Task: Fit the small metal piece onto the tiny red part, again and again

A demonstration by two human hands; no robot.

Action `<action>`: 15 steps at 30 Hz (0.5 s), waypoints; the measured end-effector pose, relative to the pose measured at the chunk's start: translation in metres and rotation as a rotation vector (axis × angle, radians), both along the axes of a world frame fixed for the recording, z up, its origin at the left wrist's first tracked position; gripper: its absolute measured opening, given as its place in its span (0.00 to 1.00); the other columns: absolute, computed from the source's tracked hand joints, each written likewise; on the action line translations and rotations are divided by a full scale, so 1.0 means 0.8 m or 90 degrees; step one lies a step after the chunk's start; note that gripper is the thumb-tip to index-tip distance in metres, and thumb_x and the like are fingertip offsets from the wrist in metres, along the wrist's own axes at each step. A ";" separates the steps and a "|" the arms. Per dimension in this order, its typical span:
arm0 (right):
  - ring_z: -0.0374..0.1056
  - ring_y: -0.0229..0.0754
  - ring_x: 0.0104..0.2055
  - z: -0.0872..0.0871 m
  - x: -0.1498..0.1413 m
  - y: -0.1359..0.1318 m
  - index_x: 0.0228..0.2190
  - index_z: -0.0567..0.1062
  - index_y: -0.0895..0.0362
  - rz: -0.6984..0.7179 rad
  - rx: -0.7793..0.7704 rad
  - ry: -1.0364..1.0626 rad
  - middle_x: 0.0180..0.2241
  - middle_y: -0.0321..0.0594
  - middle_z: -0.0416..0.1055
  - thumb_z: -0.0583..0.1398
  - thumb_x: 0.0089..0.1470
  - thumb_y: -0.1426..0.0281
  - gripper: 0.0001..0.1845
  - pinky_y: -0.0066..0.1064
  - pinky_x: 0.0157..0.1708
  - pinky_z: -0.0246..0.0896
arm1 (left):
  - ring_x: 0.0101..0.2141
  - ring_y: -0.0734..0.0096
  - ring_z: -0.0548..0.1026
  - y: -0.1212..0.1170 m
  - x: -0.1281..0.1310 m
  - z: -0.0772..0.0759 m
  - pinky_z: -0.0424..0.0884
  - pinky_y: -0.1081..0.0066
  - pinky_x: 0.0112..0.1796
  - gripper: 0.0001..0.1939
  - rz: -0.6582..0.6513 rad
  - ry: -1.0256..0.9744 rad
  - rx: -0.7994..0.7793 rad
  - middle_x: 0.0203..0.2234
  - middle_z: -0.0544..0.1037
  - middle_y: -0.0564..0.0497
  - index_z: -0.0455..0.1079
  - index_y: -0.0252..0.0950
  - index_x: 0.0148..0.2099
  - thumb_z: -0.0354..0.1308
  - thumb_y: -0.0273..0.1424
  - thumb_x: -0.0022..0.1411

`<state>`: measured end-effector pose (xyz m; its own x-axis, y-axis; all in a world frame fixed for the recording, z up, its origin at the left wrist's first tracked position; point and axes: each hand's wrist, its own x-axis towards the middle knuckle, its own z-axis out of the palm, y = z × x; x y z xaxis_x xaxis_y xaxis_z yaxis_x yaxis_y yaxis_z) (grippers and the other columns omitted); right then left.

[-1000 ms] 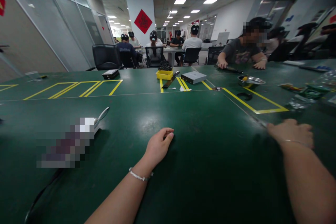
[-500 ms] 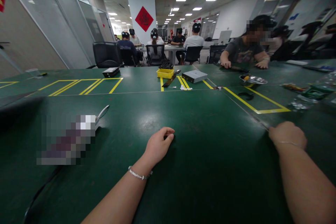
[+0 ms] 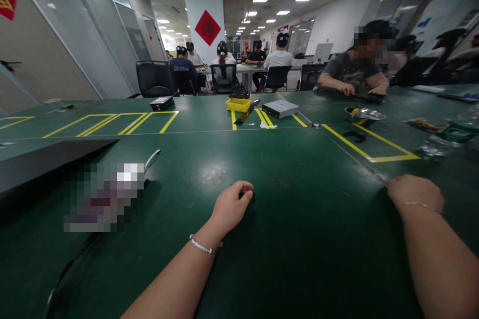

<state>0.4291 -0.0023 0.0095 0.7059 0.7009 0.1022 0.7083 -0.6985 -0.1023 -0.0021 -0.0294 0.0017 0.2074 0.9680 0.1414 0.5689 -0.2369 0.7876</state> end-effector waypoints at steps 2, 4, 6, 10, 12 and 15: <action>0.64 0.51 0.35 0.007 -0.012 0.001 0.25 0.73 0.56 0.023 0.043 -0.028 0.31 0.56 0.65 0.50 0.45 0.69 0.13 0.37 0.24 0.52 | 0.37 0.71 0.70 0.001 0.000 -0.001 0.64 0.70 0.38 0.11 -0.005 0.005 0.004 0.36 0.73 0.55 0.65 0.43 0.41 0.47 0.35 0.56; 0.63 0.50 0.34 0.019 -0.043 0.005 0.25 0.72 0.55 0.086 0.098 -0.047 0.30 0.52 0.66 0.49 0.46 0.68 0.13 0.38 0.24 0.53 | 0.37 0.71 0.70 0.000 0.000 -0.001 0.64 0.70 0.38 0.11 -0.011 0.012 0.008 0.36 0.73 0.54 0.65 0.42 0.40 0.47 0.34 0.56; 0.63 0.47 0.34 0.032 -0.097 0.009 0.26 0.72 0.55 0.210 0.176 -0.018 0.30 0.48 0.66 0.48 0.47 0.66 0.13 0.37 0.27 0.53 | 0.38 0.70 0.70 -0.001 0.002 0.000 0.64 0.69 0.39 0.11 -0.016 0.023 0.017 0.36 0.73 0.54 0.64 0.42 0.41 0.47 0.34 0.55; 0.62 0.39 0.30 0.039 -0.236 0.001 0.30 0.70 0.54 0.492 0.303 0.216 0.29 0.38 0.67 0.50 0.47 0.67 0.10 0.32 0.30 0.56 | 0.40 0.68 0.69 -0.010 0.010 0.006 0.61 0.66 0.42 0.18 -0.027 0.050 0.058 0.36 0.74 0.53 0.59 0.41 0.46 0.52 0.34 0.52; 0.61 0.36 0.28 0.031 -0.298 -0.015 0.31 0.69 0.55 0.590 0.313 0.322 0.27 0.36 0.66 0.52 0.45 0.69 0.09 0.30 0.30 0.57 | 0.39 0.68 0.69 -0.014 0.014 0.007 0.62 0.67 0.41 0.24 -0.057 0.053 0.069 0.36 0.73 0.52 0.56 0.41 0.49 0.56 0.35 0.48; 0.60 0.35 0.27 0.018 -0.357 -0.040 0.29 0.68 0.54 0.688 0.278 0.428 0.26 0.34 0.64 0.53 0.43 0.72 0.08 0.29 0.29 0.57 | 0.35 0.68 0.70 -0.018 0.019 0.006 0.63 0.69 0.36 0.19 -0.070 0.080 0.066 0.34 0.73 0.51 0.60 0.39 0.45 0.56 0.31 0.48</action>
